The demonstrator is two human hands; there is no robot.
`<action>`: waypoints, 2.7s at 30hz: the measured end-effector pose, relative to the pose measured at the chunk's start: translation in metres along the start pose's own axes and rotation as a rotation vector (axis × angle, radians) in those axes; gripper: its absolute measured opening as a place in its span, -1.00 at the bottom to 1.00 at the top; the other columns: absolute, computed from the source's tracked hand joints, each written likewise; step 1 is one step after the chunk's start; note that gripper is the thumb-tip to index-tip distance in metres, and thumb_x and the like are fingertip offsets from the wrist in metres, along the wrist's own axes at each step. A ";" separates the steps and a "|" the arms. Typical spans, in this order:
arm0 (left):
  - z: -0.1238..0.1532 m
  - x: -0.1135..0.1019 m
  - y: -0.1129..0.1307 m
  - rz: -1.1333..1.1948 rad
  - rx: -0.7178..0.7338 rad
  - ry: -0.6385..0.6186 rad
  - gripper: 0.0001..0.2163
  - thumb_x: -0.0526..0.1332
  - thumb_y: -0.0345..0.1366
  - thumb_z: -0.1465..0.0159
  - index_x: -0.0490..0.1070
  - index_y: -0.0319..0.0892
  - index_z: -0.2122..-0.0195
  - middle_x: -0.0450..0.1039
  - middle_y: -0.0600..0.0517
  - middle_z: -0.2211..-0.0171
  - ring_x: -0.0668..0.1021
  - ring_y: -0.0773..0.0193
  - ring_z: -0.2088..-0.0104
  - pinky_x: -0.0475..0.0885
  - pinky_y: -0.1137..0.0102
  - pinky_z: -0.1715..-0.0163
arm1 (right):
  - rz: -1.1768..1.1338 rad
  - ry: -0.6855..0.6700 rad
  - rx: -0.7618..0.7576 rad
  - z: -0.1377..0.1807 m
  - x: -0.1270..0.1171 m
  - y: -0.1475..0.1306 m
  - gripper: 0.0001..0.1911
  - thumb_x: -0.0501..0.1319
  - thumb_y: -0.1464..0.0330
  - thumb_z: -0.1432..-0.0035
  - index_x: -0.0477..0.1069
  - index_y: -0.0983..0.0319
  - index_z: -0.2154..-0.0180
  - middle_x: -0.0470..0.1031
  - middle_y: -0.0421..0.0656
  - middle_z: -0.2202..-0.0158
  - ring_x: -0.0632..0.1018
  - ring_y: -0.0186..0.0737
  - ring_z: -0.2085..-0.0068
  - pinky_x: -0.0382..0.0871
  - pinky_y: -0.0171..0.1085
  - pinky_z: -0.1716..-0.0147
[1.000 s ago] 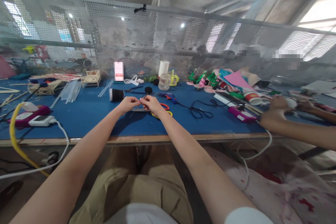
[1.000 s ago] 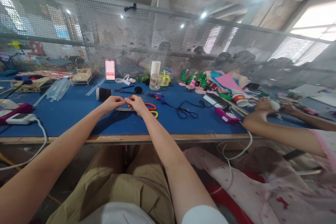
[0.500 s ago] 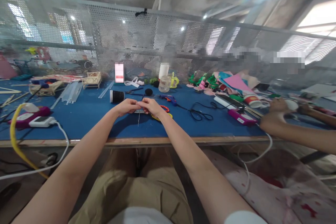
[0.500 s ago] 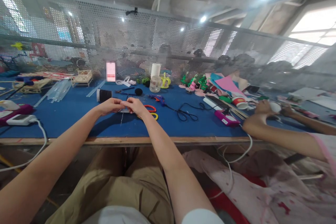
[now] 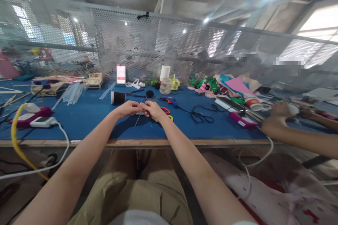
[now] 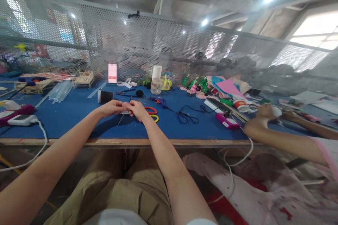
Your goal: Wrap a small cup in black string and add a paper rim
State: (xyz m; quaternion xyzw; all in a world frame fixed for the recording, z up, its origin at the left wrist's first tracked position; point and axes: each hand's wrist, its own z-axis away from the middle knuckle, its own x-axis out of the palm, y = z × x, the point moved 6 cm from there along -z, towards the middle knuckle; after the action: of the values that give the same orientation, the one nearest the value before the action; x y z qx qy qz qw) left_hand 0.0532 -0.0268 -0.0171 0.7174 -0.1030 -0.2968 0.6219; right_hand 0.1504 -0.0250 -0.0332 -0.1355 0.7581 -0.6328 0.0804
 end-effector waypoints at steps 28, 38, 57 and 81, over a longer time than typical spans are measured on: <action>-0.002 -0.004 0.001 -0.121 0.037 0.115 -0.75 0.24 -0.19 0.06 0.28 -0.26 0.67 0.10 0.21 0.75 0.11 0.52 0.70 -0.08 0.51 0.68 | 0.063 0.118 -0.008 -0.004 -0.008 0.007 -0.57 0.28 0.11 0.19 0.11 0.23 0.65 0.14 -0.38 0.82 0.18 -0.52 0.77 0.00 -0.47 0.80; -0.002 0.000 0.000 -0.046 0.026 0.106 -0.72 0.27 -0.13 0.09 0.33 -0.28 0.63 0.10 0.20 0.75 0.08 0.54 0.72 -0.09 0.50 0.69 | 0.079 0.133 -0.047 -0.004 -0.008 0.004 -0.62 0.27 0.10 0.20 0.19 0.24 0.59 0.21 -0.36 0.75 0.25 -0.49 0.71 0.11 -0.46 0.76; -0.001 -0.005 -0.001 -0.043 -0.008 0.156 -0.78 0.26 -0.25 0.08 0.26 -0.25 0.69 0.07 0.23 0.80 0.11 0.55 0.75 -0.08 0.52 0.73 | 0.157 0.166 -0.077 -0.003 -0.012 0.002 -0.61 0.28 0.11 0.22 0.16 0.22 0.63 0.17 -0.38 0.79 0.20 -0.48 0.74 0.05 -0.43 0.75; -0.009 -0.001 -0.020 -0.136 -0.150 0.127 -0.74 0.09 -0.27 -0.21 0.28 -0.25 0.10 0.34 -0.06 0.13 0.46 0.24 0.22 0.41 0.24 0.26 | 0.225 0.149 -0.007 -0.005 -0.012 0.009 -0.79 0.07 0.32 -0.17 0.32 0.33 0.23 0.40 -0.19 0.36 0.44 -0.40 0.45 0.38 -0.35 0.50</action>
State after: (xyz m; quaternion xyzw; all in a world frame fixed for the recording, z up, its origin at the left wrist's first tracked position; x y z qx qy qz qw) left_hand 0.0532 -0.0149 -0.0354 0.6917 0.0079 -0.2991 0.6573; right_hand 0.1596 -0.0157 -0.0413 -0.0022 0.7746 -0.6255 0.0938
